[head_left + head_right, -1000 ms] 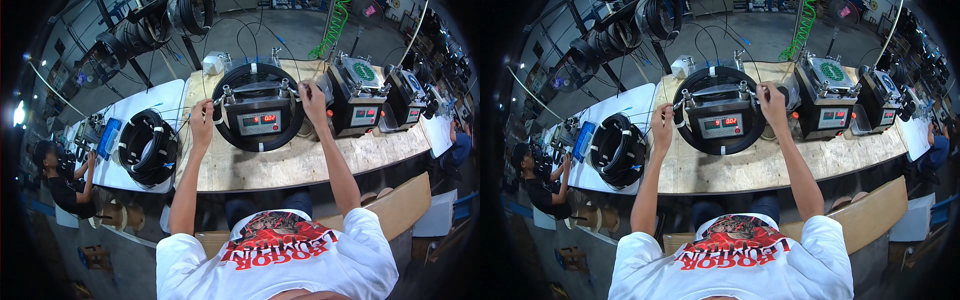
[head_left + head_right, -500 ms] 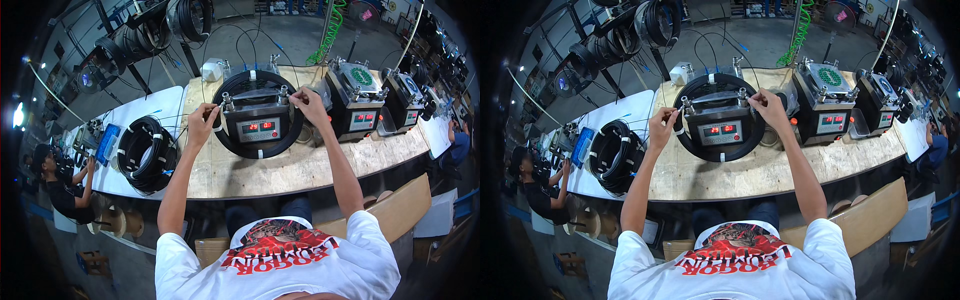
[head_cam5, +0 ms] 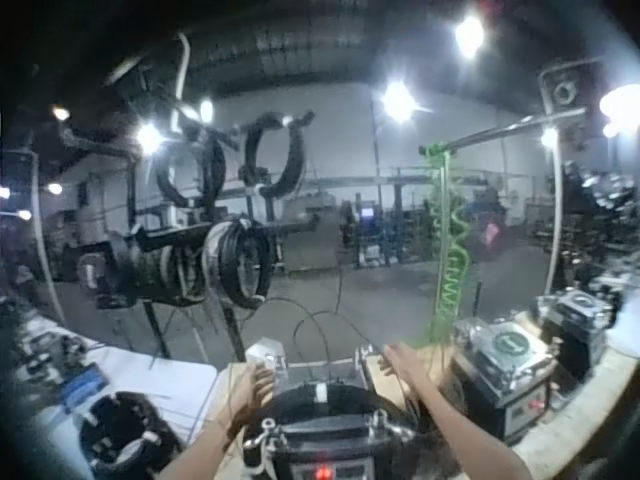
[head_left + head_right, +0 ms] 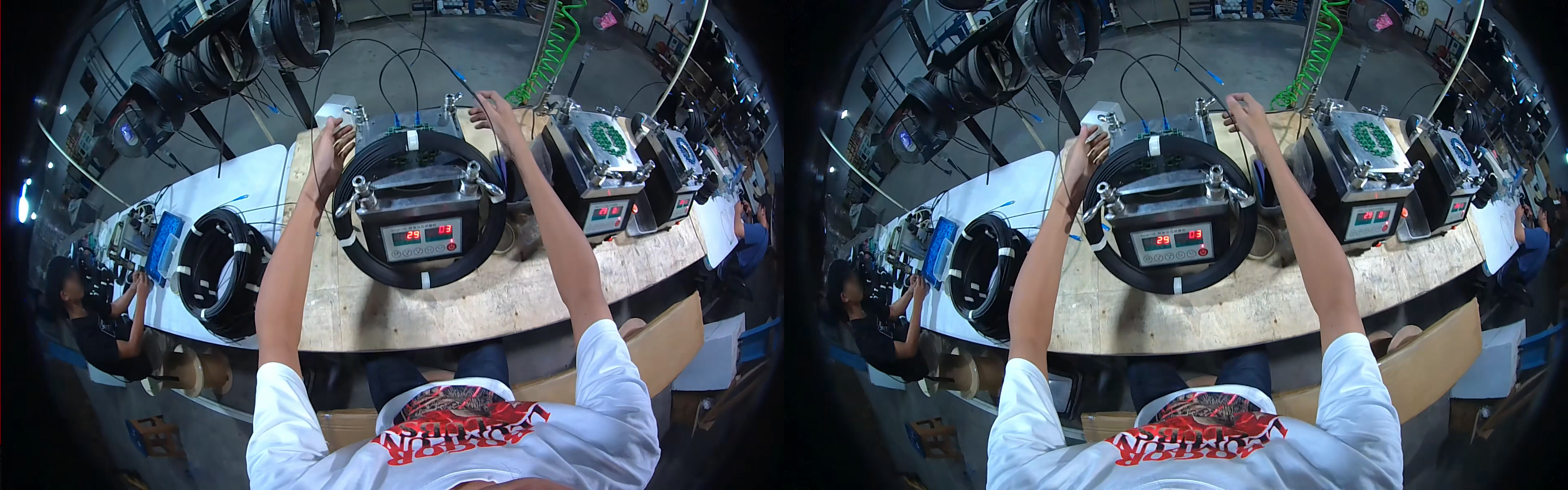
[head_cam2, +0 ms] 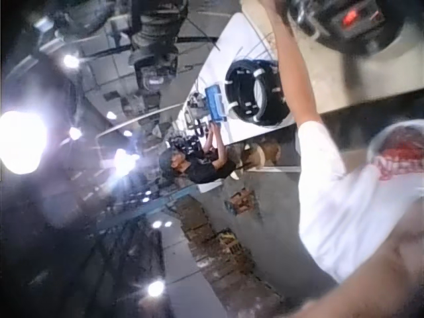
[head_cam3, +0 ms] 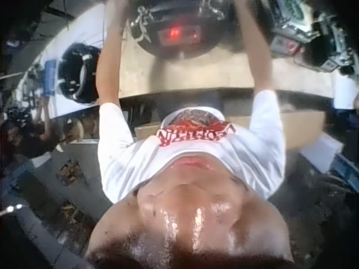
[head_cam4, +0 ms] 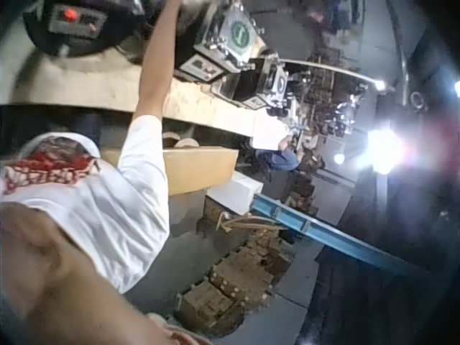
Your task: The person lifts a coiled cable onto a machine, removes the caps from the connectors, and inserts them into the machine ports. They then press buttons on the interface and turn the knobs on top of the machine.
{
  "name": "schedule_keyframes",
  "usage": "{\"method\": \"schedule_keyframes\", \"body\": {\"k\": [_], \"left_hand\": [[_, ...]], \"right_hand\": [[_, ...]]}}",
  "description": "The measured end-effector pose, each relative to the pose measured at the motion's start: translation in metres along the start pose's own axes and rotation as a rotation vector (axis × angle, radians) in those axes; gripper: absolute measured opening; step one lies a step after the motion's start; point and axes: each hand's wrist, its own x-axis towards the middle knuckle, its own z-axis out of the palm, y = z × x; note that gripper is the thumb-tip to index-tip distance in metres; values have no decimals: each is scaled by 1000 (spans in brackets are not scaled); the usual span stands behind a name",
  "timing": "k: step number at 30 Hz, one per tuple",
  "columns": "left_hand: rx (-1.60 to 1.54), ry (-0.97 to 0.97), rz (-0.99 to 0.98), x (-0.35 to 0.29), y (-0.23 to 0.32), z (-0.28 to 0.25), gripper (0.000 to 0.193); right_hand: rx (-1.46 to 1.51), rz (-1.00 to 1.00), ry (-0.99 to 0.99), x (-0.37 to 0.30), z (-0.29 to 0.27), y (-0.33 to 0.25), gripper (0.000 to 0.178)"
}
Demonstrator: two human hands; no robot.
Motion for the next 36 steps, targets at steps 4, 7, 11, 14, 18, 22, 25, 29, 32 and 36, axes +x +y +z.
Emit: {"method": "schedule_keyframes", "body": {"k": [4, 7, 11, 14, 18, 22, 25, 29, 32, 36], "left_hand": [[27, 146, -82, 18, -6, 44, 52], [-35, 18, -52, 10, 5, 62, 48], [-29, 74, -10, 12, 5, 58, 41], [-49, 74, -29, 12, 6, 60, 40], [-97, 38, -17, 18, 3, 58, 40], [-80, 29, -32, 13, 6, 57, 43], [38, 3, -69, 3, 22, 50, 48], [164, 21, -161, -28, 50, 28, 52], [192, 79, -91, -70, 68, 39, 58], [338, 69, 149, -89, 69, 54, 64]], "right_hand": [[46, 4, -76, 25, 8, 22, 36], [116, 72, -120, 33, 16, 27, 35], [79, 79, -50, 31, 27, 31, 40], [173, 130, -71, 33, 28, 28, 38], [292, 180, -68, 33, 24, 24, 32], [315, 256, -2, 26, 33, 19, 35], [254, 156, -38, 26, 28, 21, 37], [-42, 34, -100, 19, 7, 10, 43], [91, 86, 127, -15, -11, -29, 45], [186, -39, -10, -57, 7, -69, 50]]}}
